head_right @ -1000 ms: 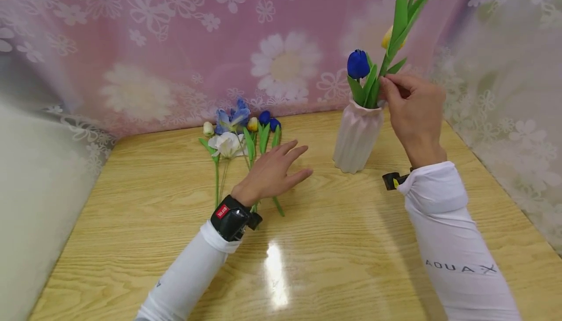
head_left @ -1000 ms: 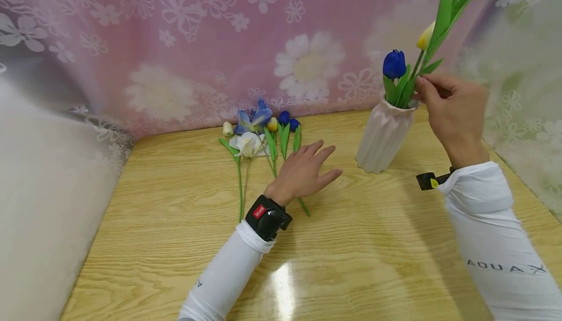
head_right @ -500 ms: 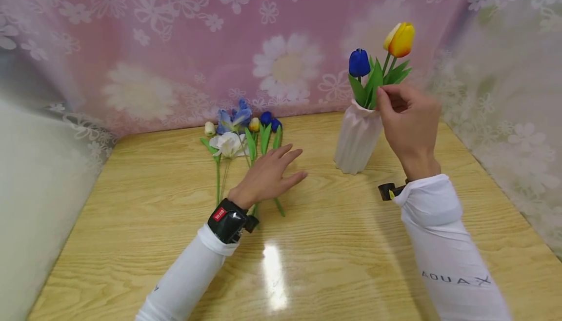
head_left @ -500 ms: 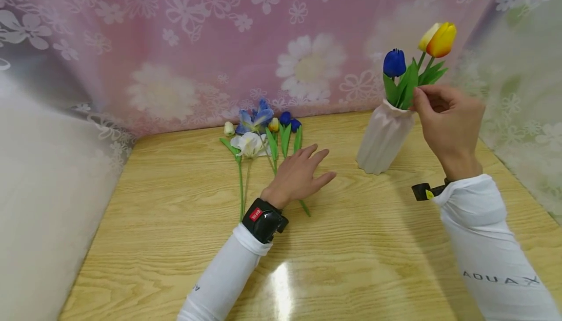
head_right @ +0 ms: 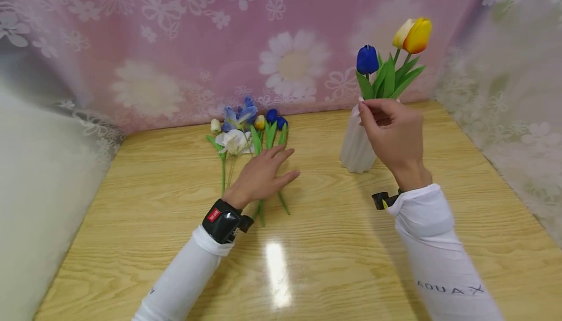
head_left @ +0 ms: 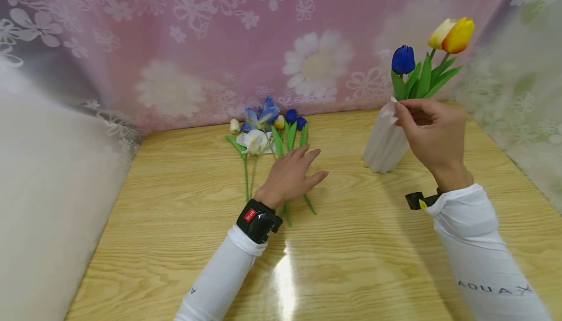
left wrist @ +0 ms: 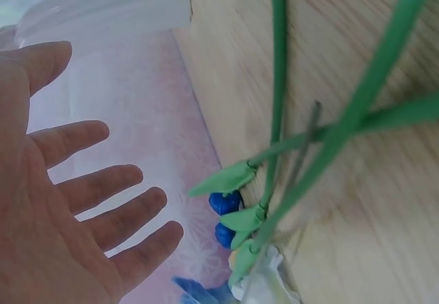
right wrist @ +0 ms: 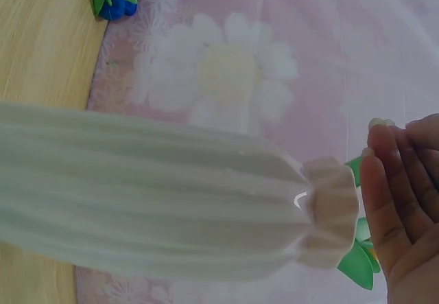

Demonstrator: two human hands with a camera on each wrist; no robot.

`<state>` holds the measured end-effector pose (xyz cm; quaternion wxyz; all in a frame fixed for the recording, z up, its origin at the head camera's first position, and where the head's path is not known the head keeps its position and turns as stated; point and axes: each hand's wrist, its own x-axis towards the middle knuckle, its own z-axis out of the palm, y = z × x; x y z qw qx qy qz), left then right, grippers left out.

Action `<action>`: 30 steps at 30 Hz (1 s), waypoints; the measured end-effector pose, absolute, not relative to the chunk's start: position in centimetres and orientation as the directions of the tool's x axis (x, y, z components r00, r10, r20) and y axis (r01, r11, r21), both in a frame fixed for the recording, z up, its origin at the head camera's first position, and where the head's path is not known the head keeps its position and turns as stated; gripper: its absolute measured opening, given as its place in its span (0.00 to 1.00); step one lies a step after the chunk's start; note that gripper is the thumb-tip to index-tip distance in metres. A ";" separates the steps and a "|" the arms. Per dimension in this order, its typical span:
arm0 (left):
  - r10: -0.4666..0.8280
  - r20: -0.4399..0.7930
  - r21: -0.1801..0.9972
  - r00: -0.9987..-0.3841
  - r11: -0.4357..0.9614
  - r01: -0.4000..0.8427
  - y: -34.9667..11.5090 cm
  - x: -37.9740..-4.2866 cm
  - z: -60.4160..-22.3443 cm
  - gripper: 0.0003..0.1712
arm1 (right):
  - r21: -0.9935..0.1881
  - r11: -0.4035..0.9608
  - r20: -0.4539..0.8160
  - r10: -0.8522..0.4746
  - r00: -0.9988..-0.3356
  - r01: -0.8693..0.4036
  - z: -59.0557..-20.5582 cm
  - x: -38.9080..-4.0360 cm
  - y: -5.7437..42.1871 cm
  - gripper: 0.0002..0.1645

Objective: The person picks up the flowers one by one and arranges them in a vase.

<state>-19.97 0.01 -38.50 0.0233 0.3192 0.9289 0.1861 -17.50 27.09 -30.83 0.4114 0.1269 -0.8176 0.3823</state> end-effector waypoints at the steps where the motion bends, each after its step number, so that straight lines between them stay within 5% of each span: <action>1: 0.600 0.073 0.355 -0.797 0.731 0.583 -0.2 -20.0 -38.5 0.35 | -0.514 0.671 0.777 0.099 -0.622 -0.535 -30.9 -17.5 26.9 0.09; 17: 0.570 0.078 0.322 -0.818 0.762 0.562 -2.7 -20.1 -39.4 0.35 | -0.559 0.606 0.723 0.021 -0.691 -0.566 -34.8 -18.8 24.1 0.07; 30: 0.521 0.076 0.345 -0.850 0.787 0.512 -4.4 -19.9 -40.3 0.35 | -0.611 0.651 0.517 -0.104 -0.850 -0.451 -38.3 -19.8 22.0 0.11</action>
